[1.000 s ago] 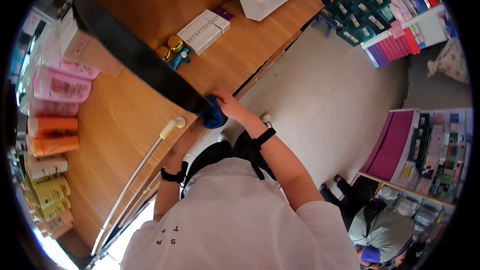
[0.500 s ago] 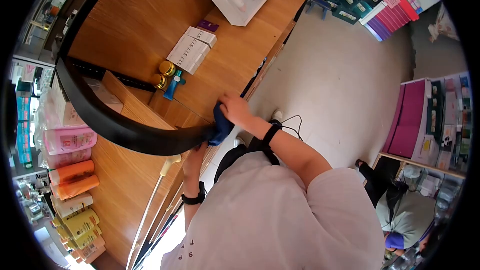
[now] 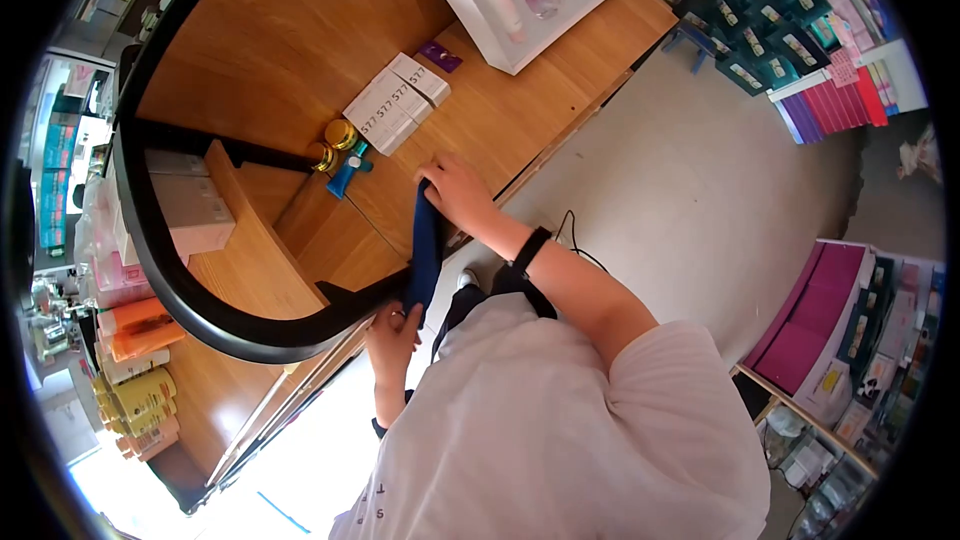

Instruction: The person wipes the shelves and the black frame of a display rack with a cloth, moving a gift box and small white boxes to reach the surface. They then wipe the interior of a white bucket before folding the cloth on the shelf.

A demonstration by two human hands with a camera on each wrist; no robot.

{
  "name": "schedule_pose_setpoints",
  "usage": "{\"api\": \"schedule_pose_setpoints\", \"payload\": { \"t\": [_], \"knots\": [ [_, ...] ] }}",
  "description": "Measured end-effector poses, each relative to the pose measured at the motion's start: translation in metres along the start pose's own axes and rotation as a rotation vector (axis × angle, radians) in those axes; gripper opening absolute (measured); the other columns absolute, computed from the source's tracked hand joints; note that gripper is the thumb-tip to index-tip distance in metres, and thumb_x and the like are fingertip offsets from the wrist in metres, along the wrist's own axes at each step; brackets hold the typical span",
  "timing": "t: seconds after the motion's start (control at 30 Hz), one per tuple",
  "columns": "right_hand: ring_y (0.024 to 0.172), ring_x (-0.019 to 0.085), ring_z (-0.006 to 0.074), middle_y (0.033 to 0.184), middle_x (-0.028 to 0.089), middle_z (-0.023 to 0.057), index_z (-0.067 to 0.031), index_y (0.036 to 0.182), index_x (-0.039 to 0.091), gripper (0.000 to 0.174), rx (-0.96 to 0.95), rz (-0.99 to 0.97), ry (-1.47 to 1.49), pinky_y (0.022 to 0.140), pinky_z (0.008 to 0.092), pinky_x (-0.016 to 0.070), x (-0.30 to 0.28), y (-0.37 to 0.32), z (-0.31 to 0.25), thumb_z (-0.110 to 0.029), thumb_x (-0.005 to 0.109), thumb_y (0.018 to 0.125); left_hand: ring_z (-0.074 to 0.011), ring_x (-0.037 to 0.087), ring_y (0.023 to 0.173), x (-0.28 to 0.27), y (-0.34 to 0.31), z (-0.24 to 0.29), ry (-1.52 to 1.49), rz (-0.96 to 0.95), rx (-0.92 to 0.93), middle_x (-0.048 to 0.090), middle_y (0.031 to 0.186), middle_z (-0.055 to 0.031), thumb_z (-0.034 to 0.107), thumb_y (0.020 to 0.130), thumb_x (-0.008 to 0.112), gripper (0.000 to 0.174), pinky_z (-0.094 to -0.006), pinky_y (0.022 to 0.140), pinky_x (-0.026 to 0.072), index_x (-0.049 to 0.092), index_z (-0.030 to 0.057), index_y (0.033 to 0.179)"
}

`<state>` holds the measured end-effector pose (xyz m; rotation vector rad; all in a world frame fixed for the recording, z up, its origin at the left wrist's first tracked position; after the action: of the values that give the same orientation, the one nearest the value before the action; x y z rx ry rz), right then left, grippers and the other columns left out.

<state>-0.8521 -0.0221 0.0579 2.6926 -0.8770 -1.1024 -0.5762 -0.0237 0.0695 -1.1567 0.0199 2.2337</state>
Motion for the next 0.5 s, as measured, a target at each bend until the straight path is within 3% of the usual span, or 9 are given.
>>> {"api": "schedule_pose_setpoints", "payload": {
  "t": [0.07,0.1,0.13,0.2,0.27,0.33,0.37,0.47,0.5],
  "knots": [
    [0.096,0.063,0.0377,0.107,0.058,0.0156,-0.0105,0.107,0.063,0.030,0.030,0.030,-0.002,0.078,0.0467,0.0527,0.006,-0.005,0.031,-0.004,0.072,0.080,-0.0132,0.060,0.043,0.022,0.002,-0.005,-0.217,-0.014,-0.069,0.068,0.058,-0.0088,0.024,0.098,0.073,0.030,-0.0285,0.042,0.0433,0.063,-0.0035,0.090],
    [0.094,0.063,0.0391,0.108,0.057,0.0173,-0.0093,0.109,0.061,0.033,0.080,0.023,-0.044,0.077,0.0475,0.0529,0.011,-0.009,0.053,-0.002,0.072,0.079,-0.0125,0.060,0.043,0.027,0.004,-0.006,-0.120,0.016,-0.042,0.068,0.058,-0.0093,0.020,0.100,0.070,0.028,-0.0260,0.040,0.0415,0.062,-0.0051,0.092],
    [0.092,0.064,0.0405,0.108,0.056,0.0190,-0.0080,0.111,0.059,0.037,0.131,0.019,-0.089,0.075,0.0482,0.0531,0.005,-0.010,0.065,0.000,0.071,0.078,-0.0125,0.060,0.043,0.031,0.002,0.002,-0.114,0.010,-0.033,0.068,0.058,-0.0093,0.020,0.100,0.070,0.028,-0.0260,0.040,0.0415,0.062,-0.0051,0.092],
    [0.090,0.064,0.0410,0.107,0.055,0.0194,-0.0068,0.111,0.058,0.037,0.103,0.027,-0.101,0.075,0.0488,0.0530,0.001,-0.009,0.071,0.000,0.071,0.078,-0.0129,0.060,0.043,0.033,-0.002,0.001,-0.281,0.124,-0.229,0.068,0.058,-0.0107,0.021,0.101,0.069,0.028,-0.0252,0.040,0.0418,0.060,-0.0056,0.096],
    [0.088,0.064,0.0415,0.106,0.055,0.0198,-0.0056,0.112,0.057,0.037,0.076,0.023,-0.108,0.076,0.0493,0.0528,-0.004,-0.009,0.070,0.000,0.071,0.078,-0.0152,0.065,0.047,0.043,-0.003,0.009,-0.308,0.130,-0.253,0.071,0.064,-0.0138,0.022,0.103,0.066,0.028,-0.0249,0.040,0.0424,0.059,-0.0054,0.102],
    [0.087,0.063,0.0406,0.107,0.055,0.0195,-0.0061,0.114,0.057,0.040,0.084,0.027,-0.136,0.076,0.0494,0.0523,-0.012,-0.011,0.076,-0.001,0.072,0.077,-0.0186,0.071,0.056,0.063,-0.003,0.006,-0.615,0.142,-0.339,0.075,0.074,-0.0176,0.022,0.104,0.063,0.028,-0.0254,0.042,0.0458,0.057,-0.0050,0.107],
    [0.087,0.063,0.0406,0.107,0.055,0.0195,-0.0061,0.114,0.057,0.040,0.087,0.031,-0.135,0.076,0.0494,0.0523,-0.017,-0.012,0.082,-0.001,0.072,0.077,-0.0240,0.076,0.068,0.077,-0.001,0.008,-0.667,0.081,-0.384,0.076,0.086,-0.0230,0.022,0.106,0.060,0.030,-0.0261,0.046,0.0514,0.049,-0.0053,0.114],
    [0.087,0.062,0.0395,0.107,0.055,0.0188,-0.0070,0.115,0.059,0.041,0.082,0.025,-0.141,0.076,0.0488,0.0519,-0.034,-0.013,0.105,-0.002,0.073,0.077,-0.0271,0.078,0.076,0.095,0.014,0.033,-0.794,0.181,-0.335,0.077,0.092,-0.0243,0.021,0.107,0.058,0.027,-0.0287,0.052,0.0572,0.050,-0.0043,0.113],
    [0.087,0.062,0.0388,0.107,0.055,0.0181,-0.0080,0.114,0.061,0.038,0.086,0.031,-0.160,0.077,0.0489,0.0517,-0.044,-0.014,0.117,-0.003,0.073,0.078,-0.0296,0.078,0.084,0.099,0.024,0.035,-0.806,0.202,-0.313,0.076,0.098,-0.0262,0.019,0.108,0.056,0.028,-0.0302,0.059,0.0610,0.049,-0.0054,0.120]
  ]
}}
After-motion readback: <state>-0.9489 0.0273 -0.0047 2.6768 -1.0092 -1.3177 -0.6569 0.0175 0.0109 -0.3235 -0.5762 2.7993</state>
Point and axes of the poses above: each hand's wrist, its own y-axis towards the middle knuckle, its own x-axis out of the palm, z = x × y, the point moved 9 cm from there along y, towards the middle knuckle
